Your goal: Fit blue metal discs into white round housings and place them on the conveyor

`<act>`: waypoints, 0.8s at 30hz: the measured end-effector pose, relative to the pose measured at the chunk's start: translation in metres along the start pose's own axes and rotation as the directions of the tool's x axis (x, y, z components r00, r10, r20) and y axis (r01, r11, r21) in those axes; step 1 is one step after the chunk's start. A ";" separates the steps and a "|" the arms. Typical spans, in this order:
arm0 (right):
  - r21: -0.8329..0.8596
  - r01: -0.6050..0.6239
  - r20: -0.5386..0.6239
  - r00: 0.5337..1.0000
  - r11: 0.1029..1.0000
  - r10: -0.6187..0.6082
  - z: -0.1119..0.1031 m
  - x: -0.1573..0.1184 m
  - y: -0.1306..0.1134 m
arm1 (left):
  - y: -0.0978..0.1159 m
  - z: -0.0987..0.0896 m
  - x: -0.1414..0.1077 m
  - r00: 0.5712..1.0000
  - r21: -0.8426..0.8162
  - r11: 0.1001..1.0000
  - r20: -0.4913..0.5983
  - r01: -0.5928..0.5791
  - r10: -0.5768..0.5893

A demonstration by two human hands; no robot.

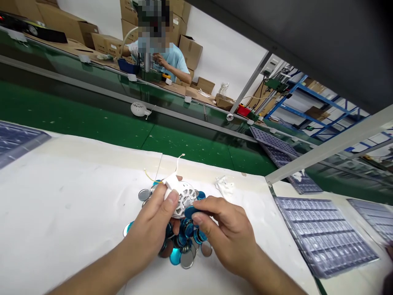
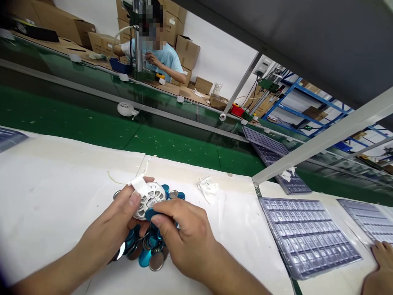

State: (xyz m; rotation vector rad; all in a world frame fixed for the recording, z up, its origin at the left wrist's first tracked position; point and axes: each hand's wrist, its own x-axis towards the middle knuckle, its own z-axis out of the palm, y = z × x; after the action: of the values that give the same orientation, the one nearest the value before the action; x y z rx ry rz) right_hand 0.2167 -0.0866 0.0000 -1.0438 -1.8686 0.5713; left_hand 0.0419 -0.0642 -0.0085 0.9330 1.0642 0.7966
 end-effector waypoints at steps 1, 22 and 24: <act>-0.004 0.030 -0.004 1.000 1.000 -0.030 0.001 0.002 0.000 | 0.000 0.001 -0.001 1.000 0.003 1.000 0.000 -0.017 0.017; -0.031 -0.124 -0.150 0.982 0.992 0.118 0.008 0.001 0.005 | -0.003 -0.004 -0.006 0.992 0.068 0.994 0.104 -0.084 0.077; 0.047 -0.240 -0.263 0.933 0.970 0.244 0.012 -0.001 0.008 | -0.003 -0.006 -0.006 0.989 0.021 0.998 0.136 -0.053 0.050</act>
State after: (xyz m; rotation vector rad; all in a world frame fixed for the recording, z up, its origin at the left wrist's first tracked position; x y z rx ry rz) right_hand 0.2097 -0.0832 -0.0122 -1.2860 -1.5089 0.5536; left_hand 0.0350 -0.0688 -0.0099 1.0243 0.9362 0.7530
